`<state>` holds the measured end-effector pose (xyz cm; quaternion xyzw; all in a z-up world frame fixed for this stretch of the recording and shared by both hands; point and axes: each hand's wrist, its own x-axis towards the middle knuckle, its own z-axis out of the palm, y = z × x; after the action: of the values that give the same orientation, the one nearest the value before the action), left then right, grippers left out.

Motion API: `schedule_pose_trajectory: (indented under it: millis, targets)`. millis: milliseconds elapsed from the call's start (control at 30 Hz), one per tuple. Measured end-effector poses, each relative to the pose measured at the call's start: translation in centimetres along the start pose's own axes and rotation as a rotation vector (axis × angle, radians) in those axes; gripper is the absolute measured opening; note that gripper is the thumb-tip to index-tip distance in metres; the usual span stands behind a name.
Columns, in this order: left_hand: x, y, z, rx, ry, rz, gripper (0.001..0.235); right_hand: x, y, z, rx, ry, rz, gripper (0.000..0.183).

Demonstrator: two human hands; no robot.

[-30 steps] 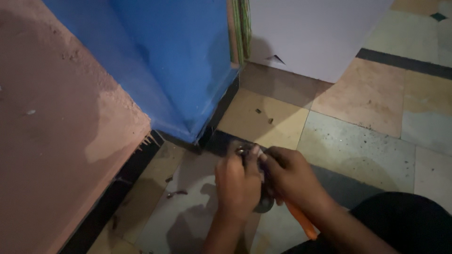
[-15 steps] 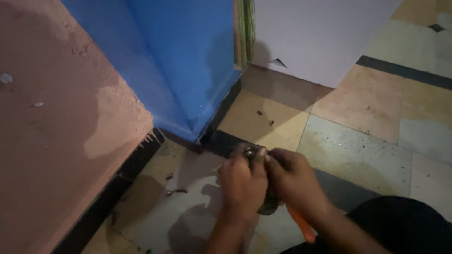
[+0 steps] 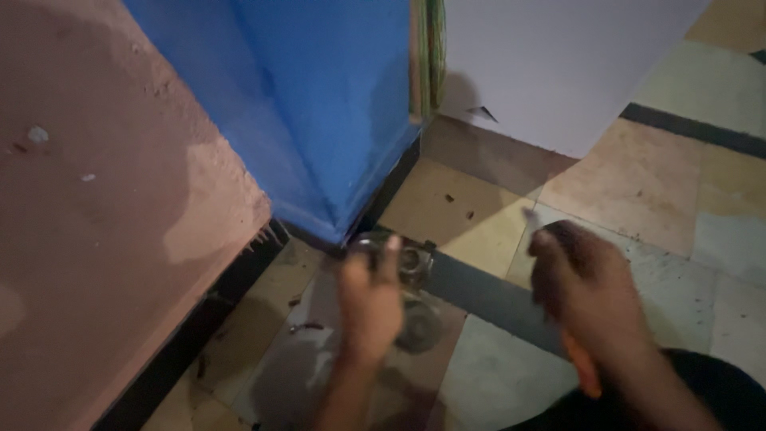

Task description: The person sits on the floor and uses a screwdriver to disassemble and reassemble a metallic mechanical component, likely a carburetor. They remove a top cap, manipulate internal parts, and then reattach the cap, tightening it with the screwdriver.

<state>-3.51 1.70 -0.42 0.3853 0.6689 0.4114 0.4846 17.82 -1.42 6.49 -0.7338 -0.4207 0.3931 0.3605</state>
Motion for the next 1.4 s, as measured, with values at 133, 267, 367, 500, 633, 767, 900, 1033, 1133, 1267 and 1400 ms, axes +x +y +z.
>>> schedule_pose_trajectory:
  millis: [133,267,367,500,633,767,900,1033,1133,1267,1400]
  targets:
    - [2.4,-1.4,-2.3,-0.163,0.012,0.336,0.028,2.0,1.0,-0.4,0.136,0.037,-0.117,0.030]
    - [3.8,-3.0,-3.7,-0.286,-0.261,0.397,0.030,2.0,2.3,1.2,0.177,0.021,-0.174,0.033]
    - [4.7,-3.8,-4.5,-0.297,-0.339,0.357,0.028,1.8,2.7,1.8,0.092,0.024,-0.310,0.030]
    - [5.4,-4.1,-5.8,-0.442,-0.524,0.354,0.038,1.7,3.0,2.1,0.135,-0.008,-0.212,0.029]
    - [4.9,-4.2,-4.9,-0.373,-0.513,0.197,0.037,1.3,3.0,2.9,0.017,-0.071,-0.238,0.028]
    - [4.5,-4.2,-3.7,-0.362,-0.563,0.217,0.038,0.9,3.3,3.6,-0.088,-0.096,-0.269,0.024]
    - [4.2,-3.6,-3.5,-0.300,-0.591,0.253,0.038,0.4,3.2,4.0,-0.200,-0.156,-0.297,0.023]
    - [4.1,-3.8,-3.2,-0.311,-0.611,0.255,0.032,-0.4,3.0,4.7,-0.193,-0.168,-0.448,0.016]
    - [4.1,-4.2,-2.8,-0.315,-0.603,0.277,0.031,-0.7,3.1,4.9,-0.225,-0.187,-0.512,0.013]
    - [3.6,-4.0,-2.7,-0.208,-0.563,0.405,0.036,-1.0,3.0,4.8,-0.337,-0.182,-0.549,0.021]
    - [2.7,-3.1,-2.0,-0.065,-0.386,0.307,0.039,-0.6,2.8,4.3,-0.520,-0.063,-0.811,0.025]
